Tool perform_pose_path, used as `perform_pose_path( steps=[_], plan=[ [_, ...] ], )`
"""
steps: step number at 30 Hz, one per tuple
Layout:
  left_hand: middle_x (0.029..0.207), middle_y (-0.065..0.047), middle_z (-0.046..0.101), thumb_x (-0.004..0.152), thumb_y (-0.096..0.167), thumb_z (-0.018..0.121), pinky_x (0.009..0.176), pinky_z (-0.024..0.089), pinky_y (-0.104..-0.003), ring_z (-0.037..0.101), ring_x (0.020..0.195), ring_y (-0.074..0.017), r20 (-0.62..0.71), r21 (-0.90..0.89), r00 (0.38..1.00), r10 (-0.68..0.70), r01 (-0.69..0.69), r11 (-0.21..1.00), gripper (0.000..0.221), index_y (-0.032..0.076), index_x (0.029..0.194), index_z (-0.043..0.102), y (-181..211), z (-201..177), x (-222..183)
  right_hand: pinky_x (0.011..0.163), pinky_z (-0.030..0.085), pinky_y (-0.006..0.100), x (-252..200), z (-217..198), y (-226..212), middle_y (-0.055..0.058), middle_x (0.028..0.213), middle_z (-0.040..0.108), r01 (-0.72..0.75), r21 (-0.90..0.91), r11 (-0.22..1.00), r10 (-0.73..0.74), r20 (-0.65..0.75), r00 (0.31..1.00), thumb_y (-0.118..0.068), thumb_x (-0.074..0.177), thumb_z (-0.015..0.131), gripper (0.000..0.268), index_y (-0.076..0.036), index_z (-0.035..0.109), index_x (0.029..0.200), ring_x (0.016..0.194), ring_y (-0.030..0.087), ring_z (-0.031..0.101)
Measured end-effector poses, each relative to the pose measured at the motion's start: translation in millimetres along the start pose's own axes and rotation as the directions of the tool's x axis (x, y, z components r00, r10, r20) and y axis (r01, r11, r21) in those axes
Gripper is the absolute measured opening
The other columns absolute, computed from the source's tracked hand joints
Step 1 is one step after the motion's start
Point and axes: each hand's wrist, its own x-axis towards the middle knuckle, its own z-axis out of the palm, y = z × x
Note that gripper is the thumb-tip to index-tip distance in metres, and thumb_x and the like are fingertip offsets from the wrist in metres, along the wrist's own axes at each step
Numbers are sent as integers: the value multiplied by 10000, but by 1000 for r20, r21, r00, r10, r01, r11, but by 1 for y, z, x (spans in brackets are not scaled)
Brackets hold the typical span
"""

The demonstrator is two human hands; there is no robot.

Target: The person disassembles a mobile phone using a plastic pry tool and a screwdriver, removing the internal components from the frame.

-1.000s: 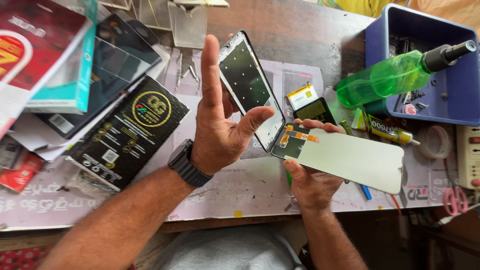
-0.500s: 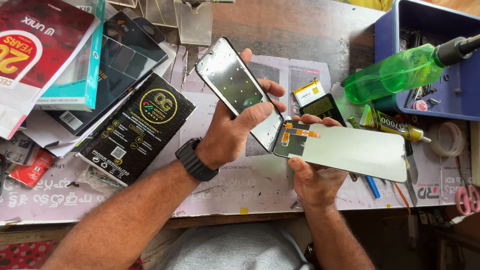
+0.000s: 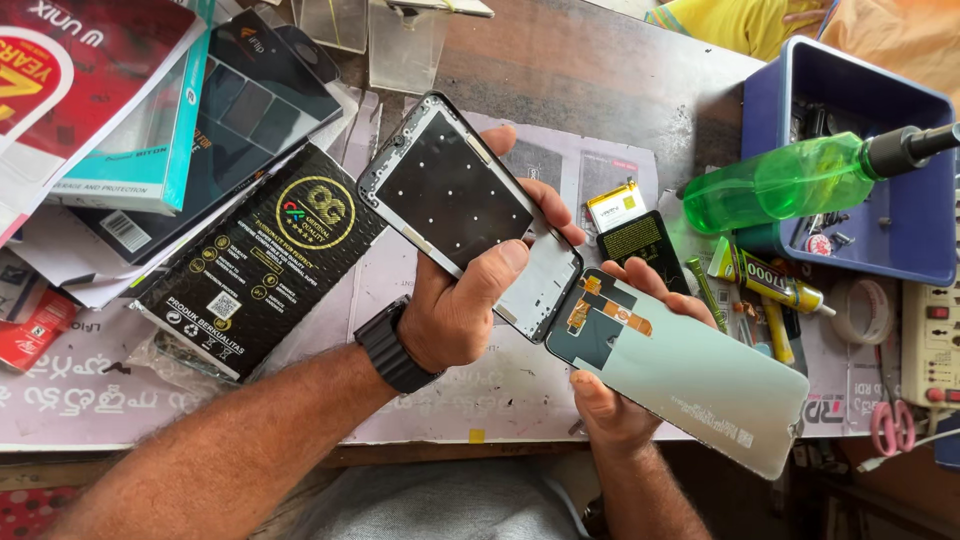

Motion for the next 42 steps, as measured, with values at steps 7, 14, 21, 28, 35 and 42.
perform_pose_path(
  steps=[7,14,21,28,35,42],
  plan=[
    [1268,-192,552,1086,82,448,1104,478,-399,574,1158,-195,17,-2,999,40,-40,999,597,60,1602,148,2,4,-5,1263,456,513,-3,-1,-2,222,1488,502,21,-63,998,-20,17,1000,-339,838,930,900,-131,311,1459,1395,329,533],
    [1271,-207,536,1081,73,429,1113,460,-387,552,1161,-184,50,36,996,76,-78,996,582,30,1585,140,1,2,-9,1220,509,520,-3,-2,-1,213,1416,532,64,-137,989,-60,30,998,-351,831,928,878,-140,315,1423,1332,324,542],
    [1259,-217,539,1067,57,407,1115,461,-396,554,1163,-184,20,50,995,99,-100,994,571,16,1571,142,-3,2,-11,1184,533,497,-3,-1,-1,215,1400,527,79,-224,971,-74,28,997,-431,851,894,879,-126,303,1425,1304,331,563],
    [1269,-213,531,1057,52,388,1121,465,-399,545,1176,-175,60,103,991,123,-128,986,581,16,1571,120,-4,-1,-10,1156,567,504,-4,-3,0,174,1388,471,94,-260,961,-90,29,996,-453,872,876,895,-133,283,1463,1333,349,562],
    [1286,-215,542,1063,48,427,1128,463,-379,555,1183,-177,61,190,988,145,-154,970,597,21,1574,120,-3,0,-12,1180,543,493,-4,-1,0,202,1433,503,90,-225,970,-85,34,996,-420,886,881,866,-138,290,1452,1336,332,521],
    [1223,-185,583,1058,43,434,1027,512,-370,601,1105,-183,-19,170,969,247,-240,956,567,59,1573,196,-12,-3,-4,1144,471,452,0,8,0,219,1399,523,81,-50,995,-84,-67,994,-317,878,907,805,-138,334,1414,1297,314,520]
  ],
)
